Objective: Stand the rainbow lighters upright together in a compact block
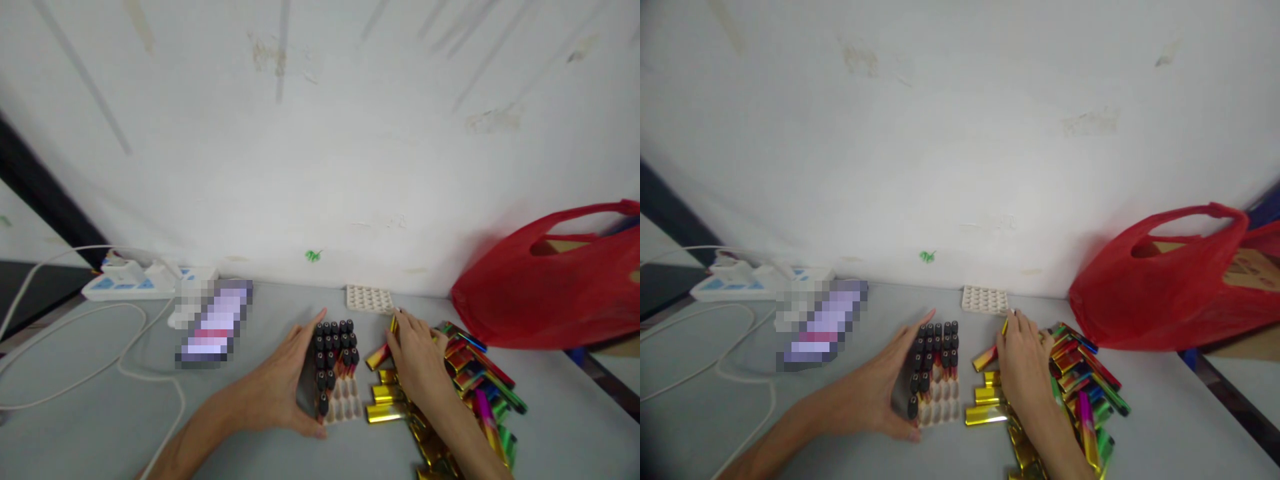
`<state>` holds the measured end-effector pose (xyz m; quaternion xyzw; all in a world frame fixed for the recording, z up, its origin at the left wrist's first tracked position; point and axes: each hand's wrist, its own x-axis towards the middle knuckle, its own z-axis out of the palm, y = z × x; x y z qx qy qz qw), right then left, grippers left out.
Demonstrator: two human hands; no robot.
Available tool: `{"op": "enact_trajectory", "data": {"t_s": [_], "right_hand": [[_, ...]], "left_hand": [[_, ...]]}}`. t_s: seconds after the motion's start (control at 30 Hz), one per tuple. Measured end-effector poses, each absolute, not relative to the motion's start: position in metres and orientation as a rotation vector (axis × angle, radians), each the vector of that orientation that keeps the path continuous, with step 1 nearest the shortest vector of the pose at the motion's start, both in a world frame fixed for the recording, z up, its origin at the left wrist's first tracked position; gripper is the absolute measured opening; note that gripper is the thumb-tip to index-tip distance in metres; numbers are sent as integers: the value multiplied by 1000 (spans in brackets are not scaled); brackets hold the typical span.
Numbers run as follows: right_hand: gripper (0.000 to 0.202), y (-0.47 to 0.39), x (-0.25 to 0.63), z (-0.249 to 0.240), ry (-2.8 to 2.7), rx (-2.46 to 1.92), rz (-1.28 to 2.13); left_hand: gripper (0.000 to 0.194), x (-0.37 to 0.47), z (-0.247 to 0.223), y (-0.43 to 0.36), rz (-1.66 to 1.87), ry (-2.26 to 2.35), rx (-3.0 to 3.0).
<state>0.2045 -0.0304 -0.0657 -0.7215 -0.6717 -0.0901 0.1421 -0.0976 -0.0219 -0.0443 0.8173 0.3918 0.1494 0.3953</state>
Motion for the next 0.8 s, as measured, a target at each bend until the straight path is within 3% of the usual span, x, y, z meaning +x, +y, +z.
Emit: {"op": "enact_trajectory", "data": {"t_s": [0.8], "right_hand": [[24, -27, 212, -57, -1690, -2187, -142]], "left_hand": [[167, -96, -41, -23, 399, 975, 2078]]}}
